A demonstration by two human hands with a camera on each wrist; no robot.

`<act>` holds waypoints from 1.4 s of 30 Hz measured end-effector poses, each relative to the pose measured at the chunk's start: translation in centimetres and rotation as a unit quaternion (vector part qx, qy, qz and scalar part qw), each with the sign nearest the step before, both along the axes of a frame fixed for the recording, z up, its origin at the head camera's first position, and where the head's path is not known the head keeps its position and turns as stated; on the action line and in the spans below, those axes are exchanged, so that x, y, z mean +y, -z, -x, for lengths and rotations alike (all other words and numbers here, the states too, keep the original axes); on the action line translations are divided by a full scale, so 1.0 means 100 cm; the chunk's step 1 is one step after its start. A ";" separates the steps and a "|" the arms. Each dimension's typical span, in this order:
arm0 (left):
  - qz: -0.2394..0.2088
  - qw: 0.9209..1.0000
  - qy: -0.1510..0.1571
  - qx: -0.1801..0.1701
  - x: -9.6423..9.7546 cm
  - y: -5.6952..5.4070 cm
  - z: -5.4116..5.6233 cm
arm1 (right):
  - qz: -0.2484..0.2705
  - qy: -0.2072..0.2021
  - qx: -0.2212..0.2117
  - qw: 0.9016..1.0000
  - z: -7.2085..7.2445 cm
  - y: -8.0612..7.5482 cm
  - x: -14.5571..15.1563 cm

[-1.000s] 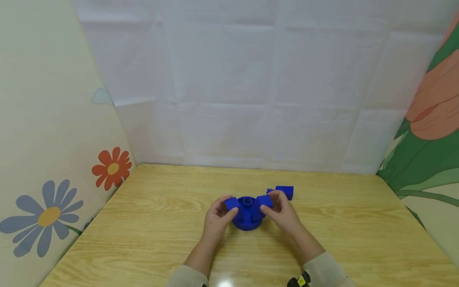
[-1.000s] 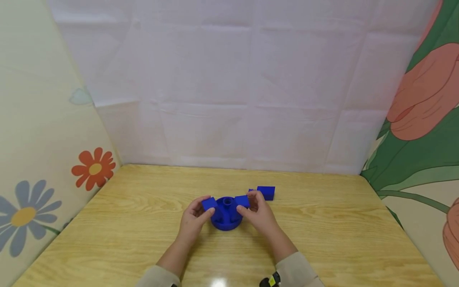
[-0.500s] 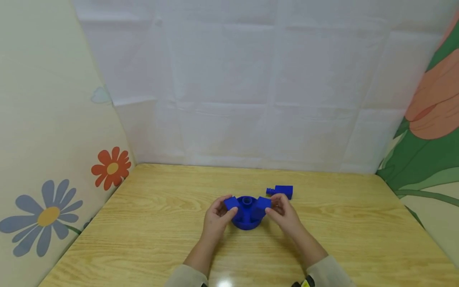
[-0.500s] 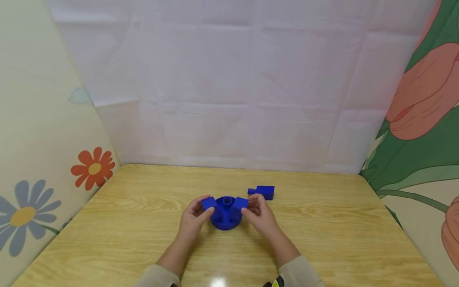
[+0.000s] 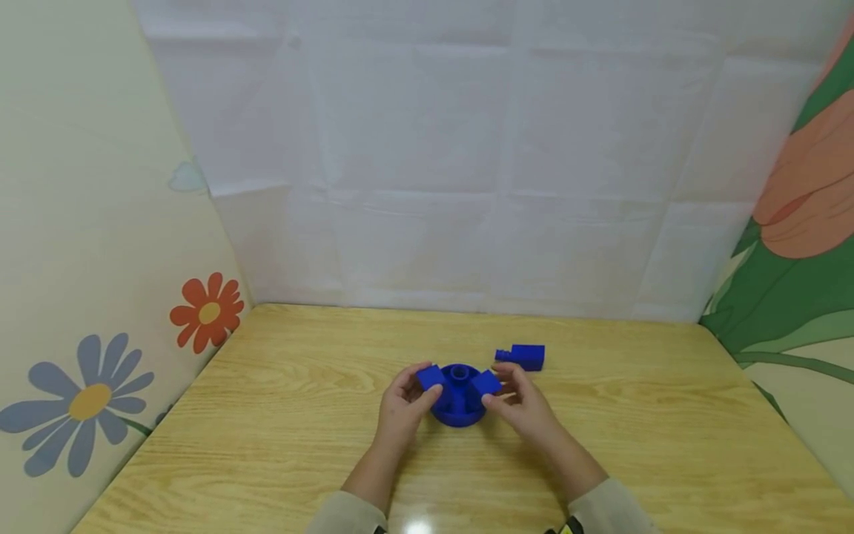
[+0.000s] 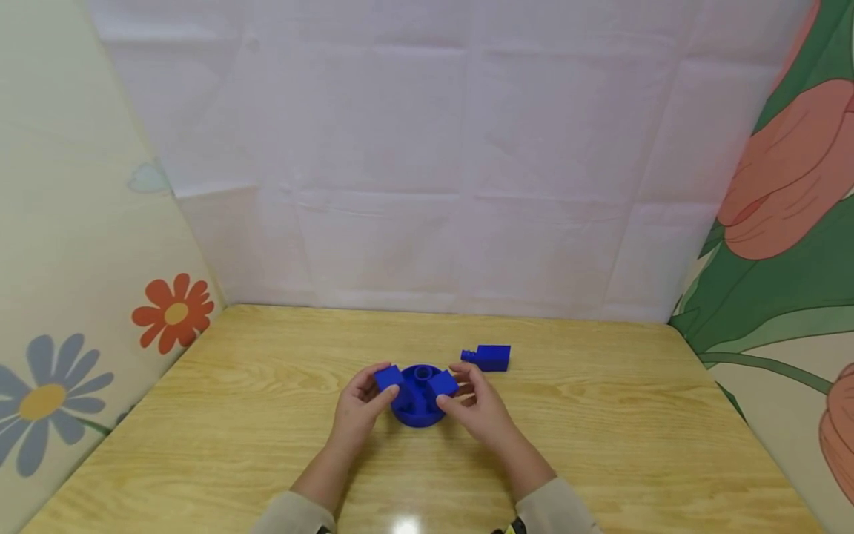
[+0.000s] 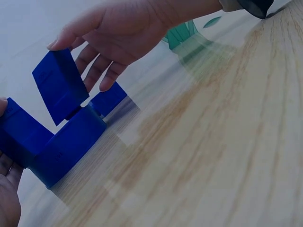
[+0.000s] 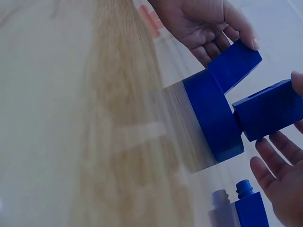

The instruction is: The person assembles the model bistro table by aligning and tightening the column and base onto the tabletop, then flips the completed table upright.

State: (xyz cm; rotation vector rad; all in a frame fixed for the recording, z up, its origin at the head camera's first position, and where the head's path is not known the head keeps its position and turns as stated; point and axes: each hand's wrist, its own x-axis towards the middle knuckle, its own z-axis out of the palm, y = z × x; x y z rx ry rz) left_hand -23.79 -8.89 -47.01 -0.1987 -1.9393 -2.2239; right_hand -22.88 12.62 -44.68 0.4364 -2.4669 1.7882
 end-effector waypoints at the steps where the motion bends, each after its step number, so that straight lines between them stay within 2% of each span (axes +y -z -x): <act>1: 0.001 1.000 -0.001 0.000 0.000 0.000 0.000 | -0.006 0.000 0.002 1.000 0.000 0.000 -0.001; 8: 0.008 1.000 -0.001 -0.007 0.000 0.000 0.000 | -0.009 -0.005 0.018 1.000 0.001 0.000 -0.006; 14: 0.014 1.000 0.002 -0.013 -0.001 -0.001 -0.001 | 0.007 0.003 0.002 1.000 0.000 -0.001 -0.008; 17: 0.013 1.000 0.002 -0.014 -0.001 -0.002 -0.002 | 0.010 -0.010 0.002 1.000 -0.002 -0.001 -0.004; 23: 0.013 1.000 -0.001 -0.014 0.000 -0.002 -0.002 | 0.039 -0.041 0.040 0.998 -0.003 0.001 0.002; 27: 0.015 1.000 -0.001 -0.013 0.000 -0.003 -0.002 | 0.006 -0.035 0.074 0.997 -0.002 0.002 0.002; 29: 0.018 1.000 -0.002 -0.011 -0.001 -0.003 -0.002 | -0.014 -0.027 0.076 0.997 -0.002 0.002 0.000; 42: 0.006 1.000 0.002 -0.005 0.000 -0.002 -0.002 | -0.032 -0.042 -0.014 0.999 0.005 -0.006 -0.017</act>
